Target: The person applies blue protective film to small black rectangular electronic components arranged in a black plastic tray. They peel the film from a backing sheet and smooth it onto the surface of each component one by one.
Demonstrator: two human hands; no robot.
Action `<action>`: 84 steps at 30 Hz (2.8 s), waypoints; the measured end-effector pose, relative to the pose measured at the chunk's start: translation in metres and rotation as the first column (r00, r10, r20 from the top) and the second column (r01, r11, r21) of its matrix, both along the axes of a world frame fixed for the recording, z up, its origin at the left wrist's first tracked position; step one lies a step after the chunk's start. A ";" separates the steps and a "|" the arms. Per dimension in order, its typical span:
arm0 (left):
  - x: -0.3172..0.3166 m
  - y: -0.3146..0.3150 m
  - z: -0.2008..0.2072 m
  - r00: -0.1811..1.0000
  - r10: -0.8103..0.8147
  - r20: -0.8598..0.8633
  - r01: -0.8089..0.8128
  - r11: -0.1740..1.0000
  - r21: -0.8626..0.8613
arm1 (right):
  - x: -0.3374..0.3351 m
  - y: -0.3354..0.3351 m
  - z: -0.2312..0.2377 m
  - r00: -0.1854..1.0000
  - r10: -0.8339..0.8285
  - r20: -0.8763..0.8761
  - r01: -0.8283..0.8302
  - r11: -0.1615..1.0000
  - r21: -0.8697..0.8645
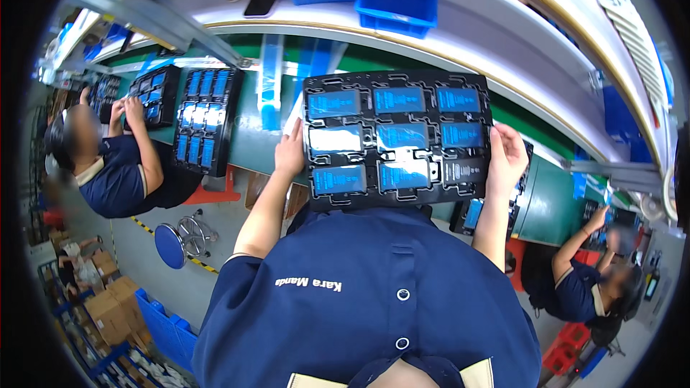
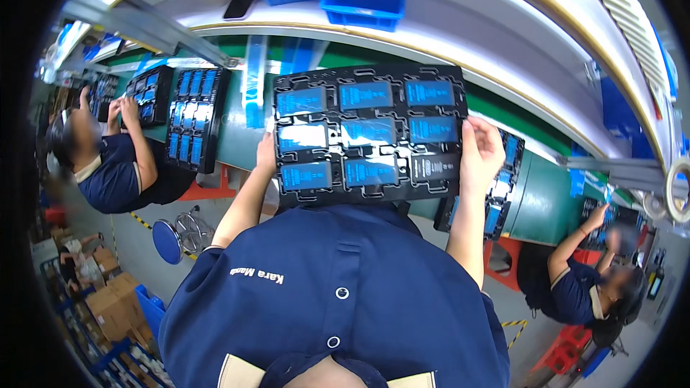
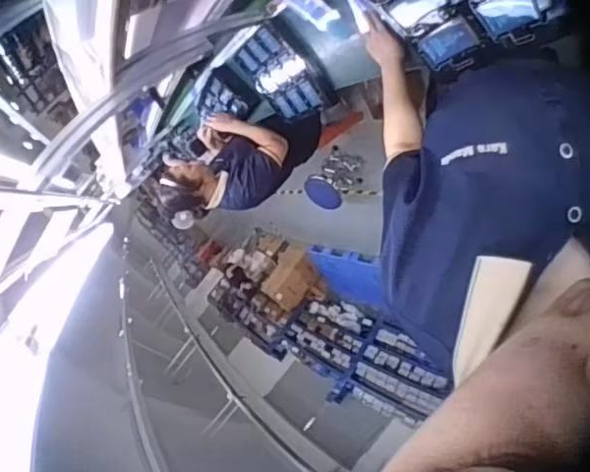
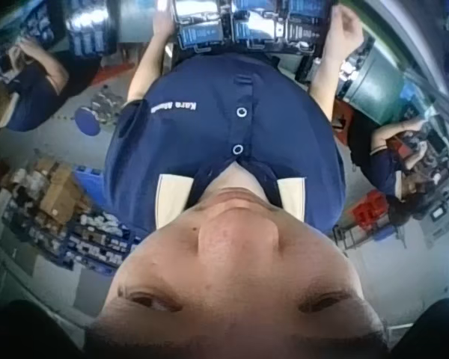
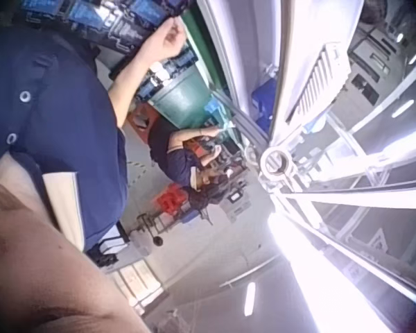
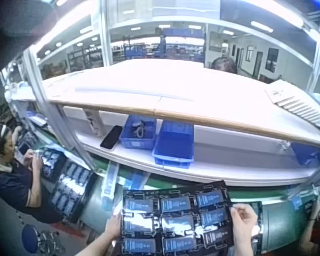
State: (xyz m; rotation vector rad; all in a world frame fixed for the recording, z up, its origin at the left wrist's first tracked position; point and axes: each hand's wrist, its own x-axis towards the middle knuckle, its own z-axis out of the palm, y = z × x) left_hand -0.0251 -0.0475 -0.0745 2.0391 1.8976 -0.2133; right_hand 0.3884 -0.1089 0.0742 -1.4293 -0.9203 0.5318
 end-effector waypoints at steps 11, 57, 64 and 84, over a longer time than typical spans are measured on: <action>-0.015 0.008 -0.036 0.952 0.027 0.306 -0.149 0.912 0.381 | -0.002 0.004 -0.004 0.999 0.023 0.038 -0.023 1.000 0.015; 0.116 -0.055 0.165 0.269 -0.721 0.639 0.099 0.680 0.726 | -0.114 -0.029 0.060 0.685 0.623 0.378 -0.600 0.776 -0.193; 0.116 -0.057 0.165 0.340 -0.721 0.605 0.111 0.669 0.735 | -0.114 -0.031 0.054 0.678 0.554 0.483 -0.569 0.812 -0.131; 0.105 -0.054 0.158 0.180 -0.310 0.933 -0.238 0.907 0.347 | 0.016 -0.052 0.033 0.917 0.325 -0.233 -0.388 0.863 -0.322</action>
